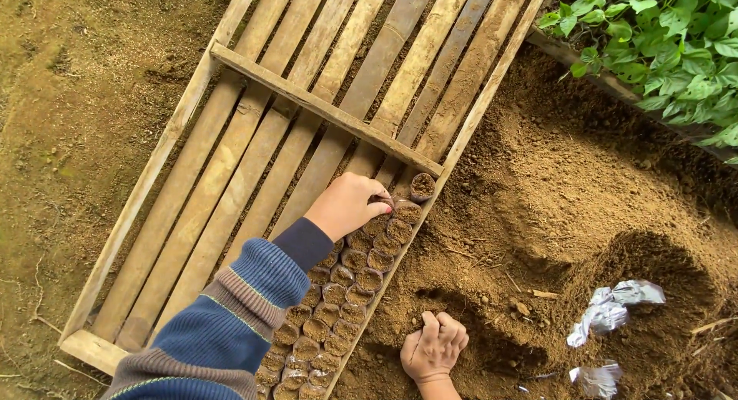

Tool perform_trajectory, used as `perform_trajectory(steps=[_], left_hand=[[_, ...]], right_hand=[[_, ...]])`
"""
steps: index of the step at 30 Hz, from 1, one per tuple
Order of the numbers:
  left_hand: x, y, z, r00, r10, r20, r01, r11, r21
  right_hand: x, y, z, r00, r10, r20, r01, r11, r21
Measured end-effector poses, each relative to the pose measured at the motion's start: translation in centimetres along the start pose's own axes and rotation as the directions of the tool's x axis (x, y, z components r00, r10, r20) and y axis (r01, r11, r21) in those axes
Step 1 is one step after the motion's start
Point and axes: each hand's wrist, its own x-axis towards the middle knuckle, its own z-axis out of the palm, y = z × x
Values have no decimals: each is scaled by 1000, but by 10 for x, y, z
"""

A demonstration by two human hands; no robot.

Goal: The person fills small biodegradable seedling pots with soil from a large pile, places them into a wooden tray, and occasionally adds small items from plastic bags into the pots.

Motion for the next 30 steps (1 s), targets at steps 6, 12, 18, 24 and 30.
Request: perform_trajectory(steps=[6,12,18,24,30], left_hand=[[7,5,-1,997,-66,33,63,995,80],[-27,22,-32,998,23,-62,-26,998,-50],[-89,44,-8,987,153,-41,-156,980,-124],[-158,83,59,983,167,81,-175,978,114],[-190,131,128,975,64,212,-102,979,174]], right_hand=[[0,1,1,1000,0,7,0,1000,3],[3,0,-2,1000,5,21,-5,1000,15],[20,-11,-19,1000,-17,-15,18,999,30],[16,-2,-14,1000,-28,-6,29,998,51],[49,20,-115,877,-225,425,30,908,419]])
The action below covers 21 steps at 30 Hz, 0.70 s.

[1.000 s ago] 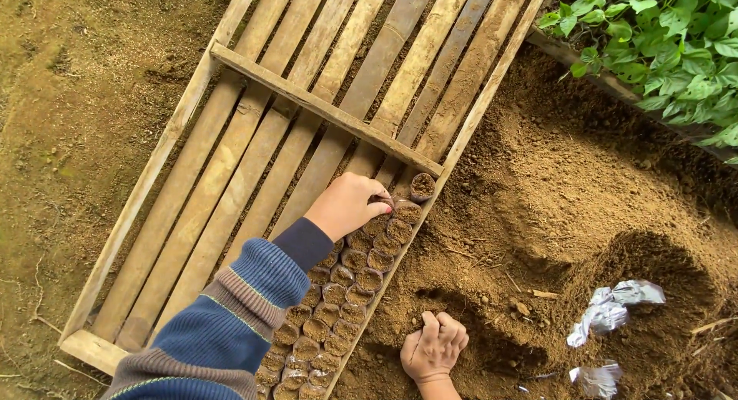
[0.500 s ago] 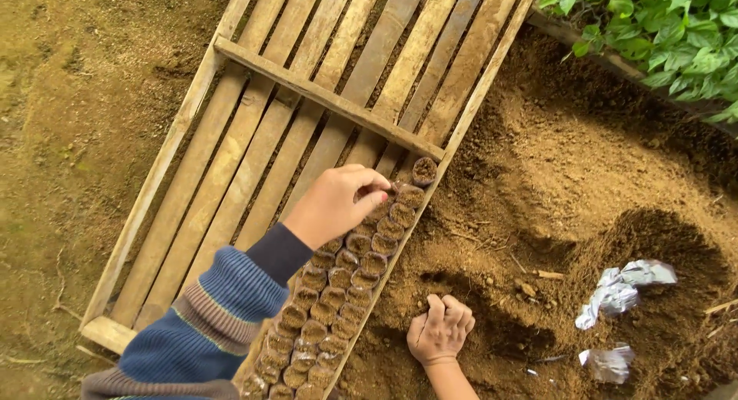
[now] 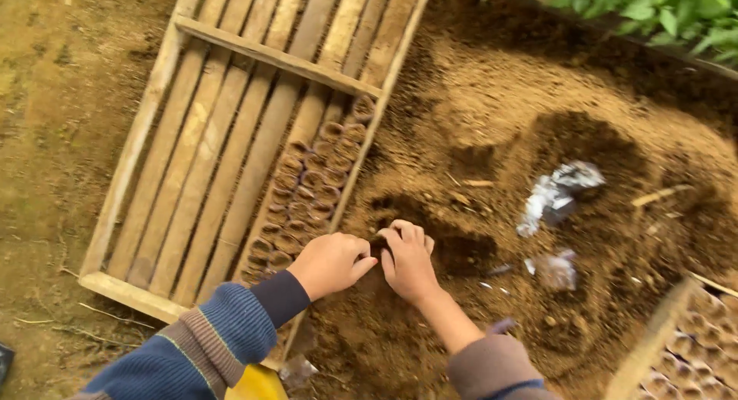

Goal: The person fills small biodegradable seedling pots with soil from a large pile, places them into a wooden tray, and occasionally adds small items from plastic bags into the pots.

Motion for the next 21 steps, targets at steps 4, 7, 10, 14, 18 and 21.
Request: perform_trajectory(steps=[4,7,10,14,18,21], left_hand=[[5,76,18,1000,-3,31,7,991,-134],[21,124,53,999,-12,39,23,957,-289],[40,161,83,999,18,32,-8,959,-284],[47,200,111,997,-47,69,66,952,-298],[48,228,115,989,-136,64,150,941,-303],[44,247,107,976,-219,23,210,898,-386]], right_hand=[[-50,53,-115,990,-116,82,127,982,-138],[-89,125,-173,999,43,-6,-44,989,-144],[-101,159,-217,843,501,197,-511,859,3],[-108,150,-227,684,660,311,-629,749,-206],[-111,177,-173,728,614,304,-543,788,-292],[-125,205,-152,835,521,178,-480,847,-228]])
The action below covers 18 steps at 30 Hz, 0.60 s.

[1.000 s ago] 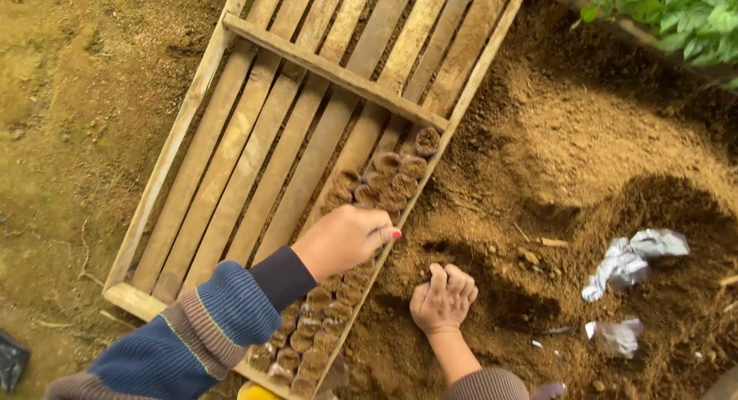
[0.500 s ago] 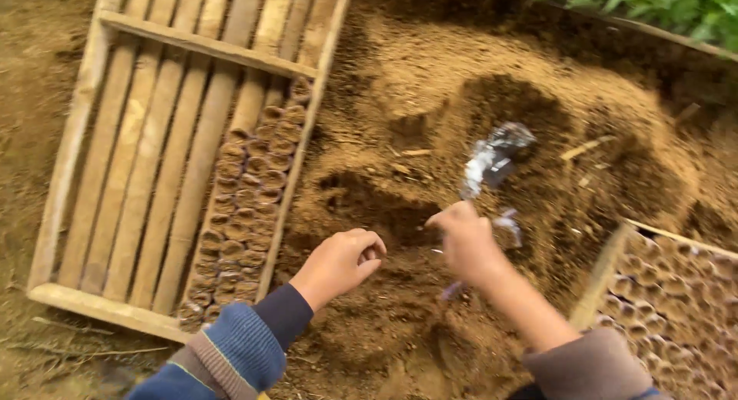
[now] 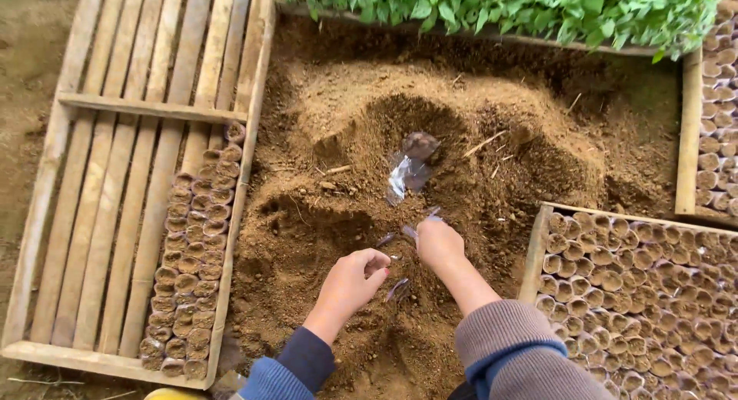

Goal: The person fills small biodegradable seedling pots with soil from a large pile, places them into a wooden tray, and occasionally adds small items from plastic bags into the pots.

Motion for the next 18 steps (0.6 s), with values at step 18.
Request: perform_trajectory(steps=[18], left_hand=[[-13,-9,2,865,-224,-448,-196,672,-714]], right_hand=[[-108,-144,-156,935,10,355,-247,736,631]])
